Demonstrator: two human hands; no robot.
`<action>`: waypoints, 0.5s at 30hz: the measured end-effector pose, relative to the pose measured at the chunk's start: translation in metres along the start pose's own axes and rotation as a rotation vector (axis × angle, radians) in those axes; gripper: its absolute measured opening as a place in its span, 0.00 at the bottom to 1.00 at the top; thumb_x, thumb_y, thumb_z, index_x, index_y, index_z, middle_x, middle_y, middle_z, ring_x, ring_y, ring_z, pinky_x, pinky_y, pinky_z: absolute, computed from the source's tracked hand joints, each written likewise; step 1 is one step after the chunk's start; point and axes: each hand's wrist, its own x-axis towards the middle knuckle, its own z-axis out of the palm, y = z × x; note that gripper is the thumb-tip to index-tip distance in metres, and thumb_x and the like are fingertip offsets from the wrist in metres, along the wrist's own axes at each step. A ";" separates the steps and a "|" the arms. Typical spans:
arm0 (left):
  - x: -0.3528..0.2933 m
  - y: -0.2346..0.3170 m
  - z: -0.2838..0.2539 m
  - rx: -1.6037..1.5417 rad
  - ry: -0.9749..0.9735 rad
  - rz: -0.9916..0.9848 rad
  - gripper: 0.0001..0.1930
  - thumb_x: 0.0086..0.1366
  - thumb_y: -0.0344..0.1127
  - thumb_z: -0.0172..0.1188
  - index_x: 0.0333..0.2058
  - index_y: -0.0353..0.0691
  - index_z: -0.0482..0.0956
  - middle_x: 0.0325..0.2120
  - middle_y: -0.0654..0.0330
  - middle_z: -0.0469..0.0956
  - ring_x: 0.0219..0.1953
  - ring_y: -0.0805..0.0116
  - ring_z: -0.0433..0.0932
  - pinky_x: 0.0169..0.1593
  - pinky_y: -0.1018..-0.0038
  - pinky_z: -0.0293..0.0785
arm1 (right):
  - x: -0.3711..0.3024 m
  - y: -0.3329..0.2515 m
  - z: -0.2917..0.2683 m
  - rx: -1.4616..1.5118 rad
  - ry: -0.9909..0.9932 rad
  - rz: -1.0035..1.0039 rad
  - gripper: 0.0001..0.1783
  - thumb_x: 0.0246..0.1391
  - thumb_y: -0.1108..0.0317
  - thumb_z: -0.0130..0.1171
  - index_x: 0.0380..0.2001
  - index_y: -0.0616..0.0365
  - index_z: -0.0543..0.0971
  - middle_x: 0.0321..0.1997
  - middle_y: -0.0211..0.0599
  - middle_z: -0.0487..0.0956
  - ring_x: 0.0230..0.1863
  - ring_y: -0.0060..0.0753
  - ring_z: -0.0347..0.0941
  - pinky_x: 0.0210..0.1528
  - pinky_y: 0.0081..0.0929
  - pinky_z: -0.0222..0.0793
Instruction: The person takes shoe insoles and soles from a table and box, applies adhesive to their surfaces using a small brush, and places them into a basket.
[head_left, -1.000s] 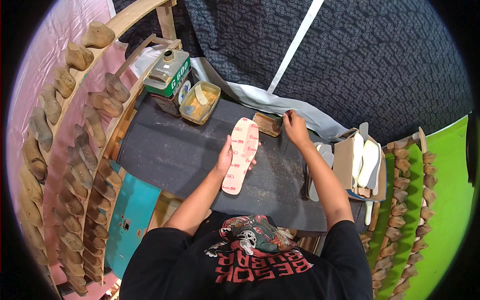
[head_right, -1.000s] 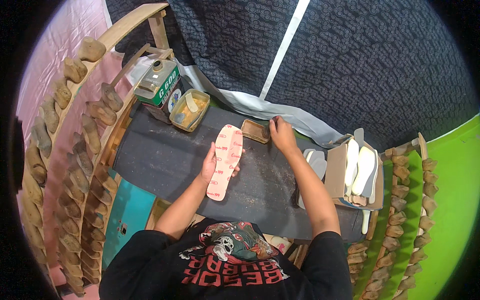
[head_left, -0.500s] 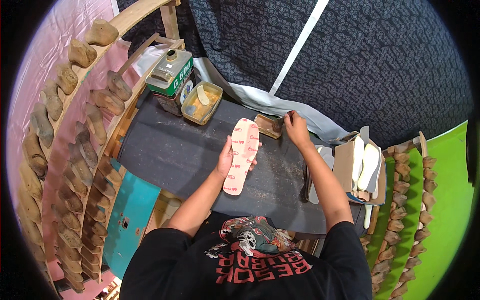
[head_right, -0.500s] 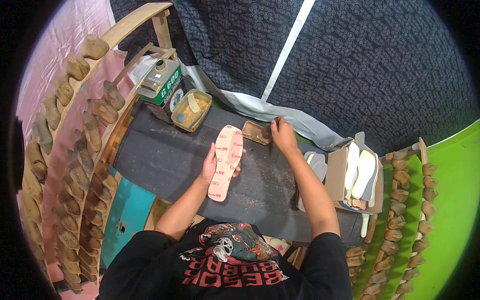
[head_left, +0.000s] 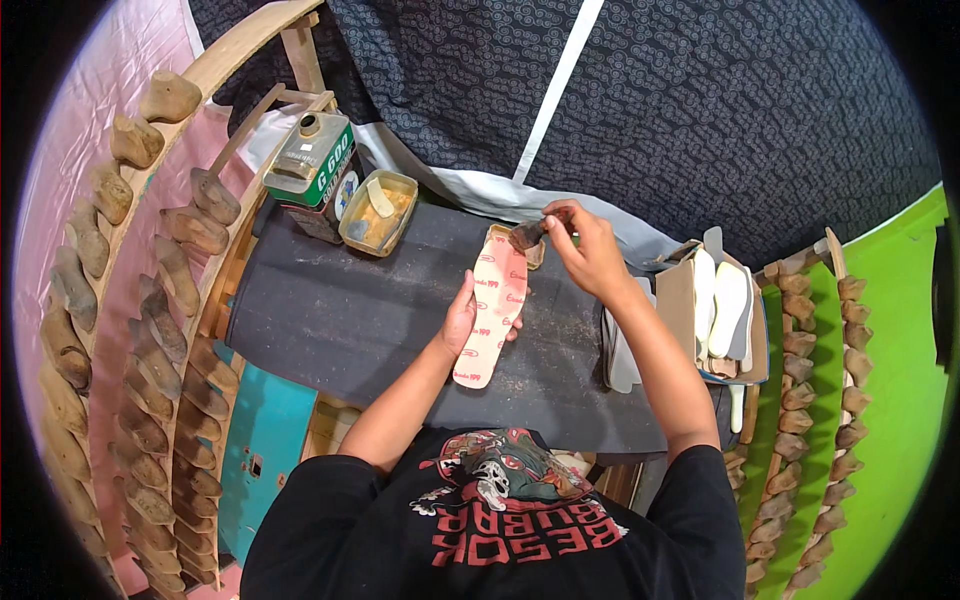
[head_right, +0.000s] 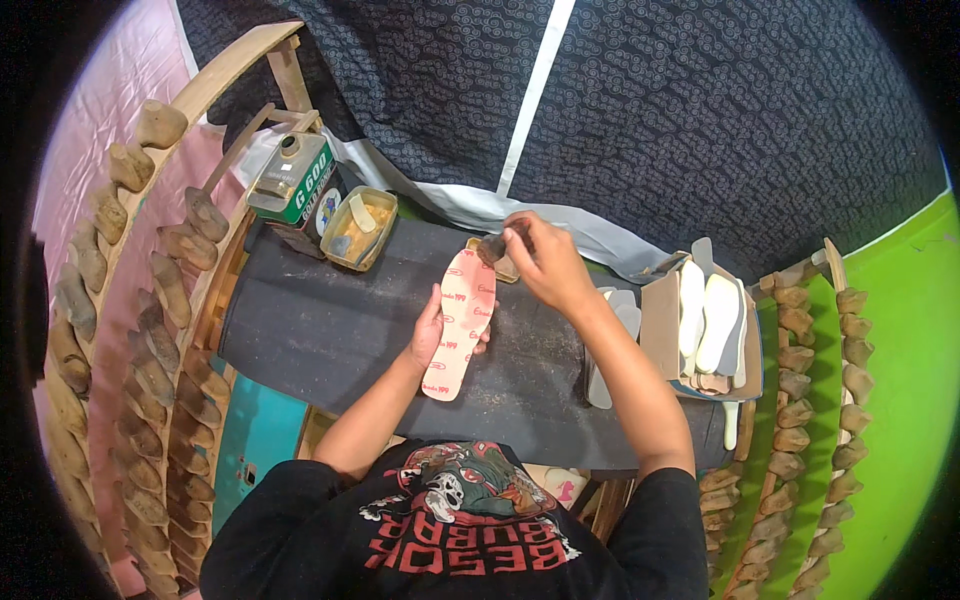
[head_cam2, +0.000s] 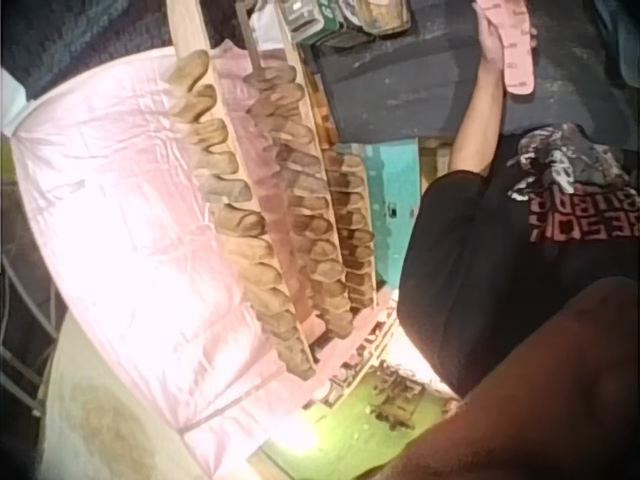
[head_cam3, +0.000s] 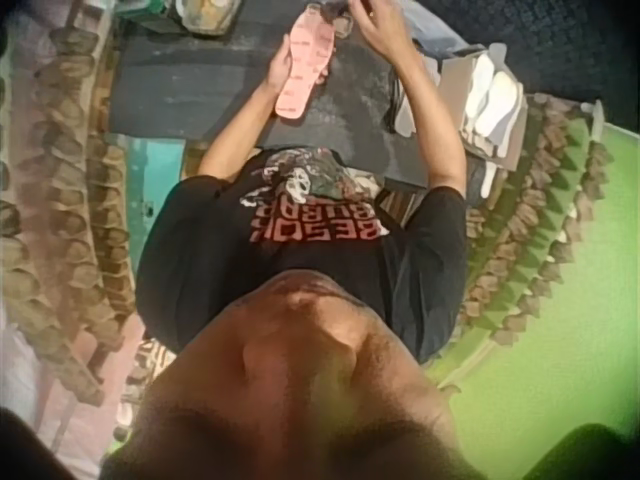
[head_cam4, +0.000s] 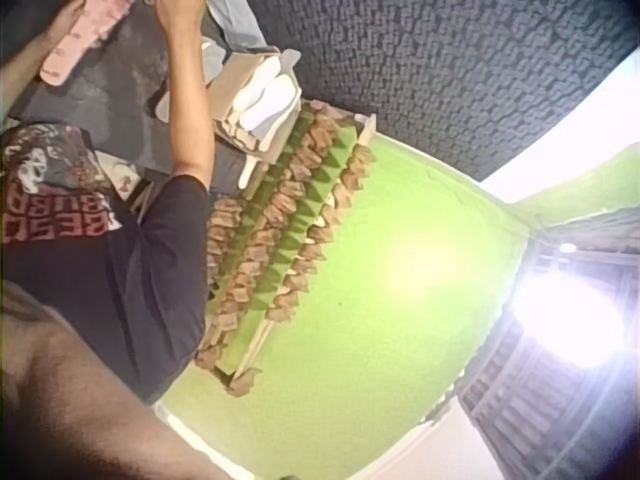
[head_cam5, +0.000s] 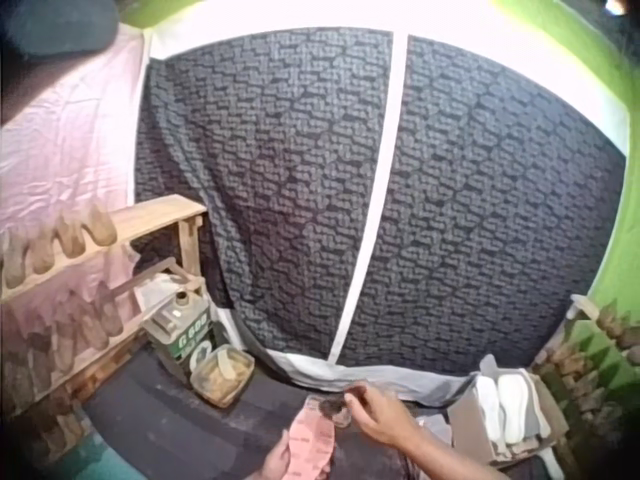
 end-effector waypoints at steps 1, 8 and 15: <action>0.000 -0.001 0.001 0.000 -0.003 0.000 0.41 0.73 0.73 0.32 0.66 0.45 0.68 0.53 0.54 0.78 0.36 0.58 0.82 0.34 0.62 0.79 | -0.001 -0.008 0.000 -0.026 -0.013 -0.079 0.12 0.68 0.65 0.54 0.43 0.66 0.78 0.33 0.50 0.83 0.32 0.44 0.82 0.38 0.38 0.76; -0.004 0.003 0.009 -0.021 0.041 -0.045 0.42 0.70 0.77 0.35 0.58 0.44 0.75 0.40 0.58 0.82 0.36 0.62 0.83 0.36 0.65 0.81 | -0.025 -0.047 0.019 -0.087 -0.263 -0.252 0.11 0.63 0.69 0.57 0.44 0.65 0.78 0.35 0.49 0.82 0.36 0.48 0.82 0.40 0.39 0.76; -0.008 0.006 0.013 -0.140 -0.067 0.003 0.41 0.70 0.76 0.38 0.58 0.45 0.75 0.39 0.57 0.82 0.36 0.61 0.82 0.36 0.64 0.80 | -0.012 -0.050 0.012 -0.095 -0.286 -0.221 0.09 0.64 0.70 0.56 0.43 0.64 0.78 0.35 0.50 0.82 0.36 0.51 0.82 0.42 0.40 0.77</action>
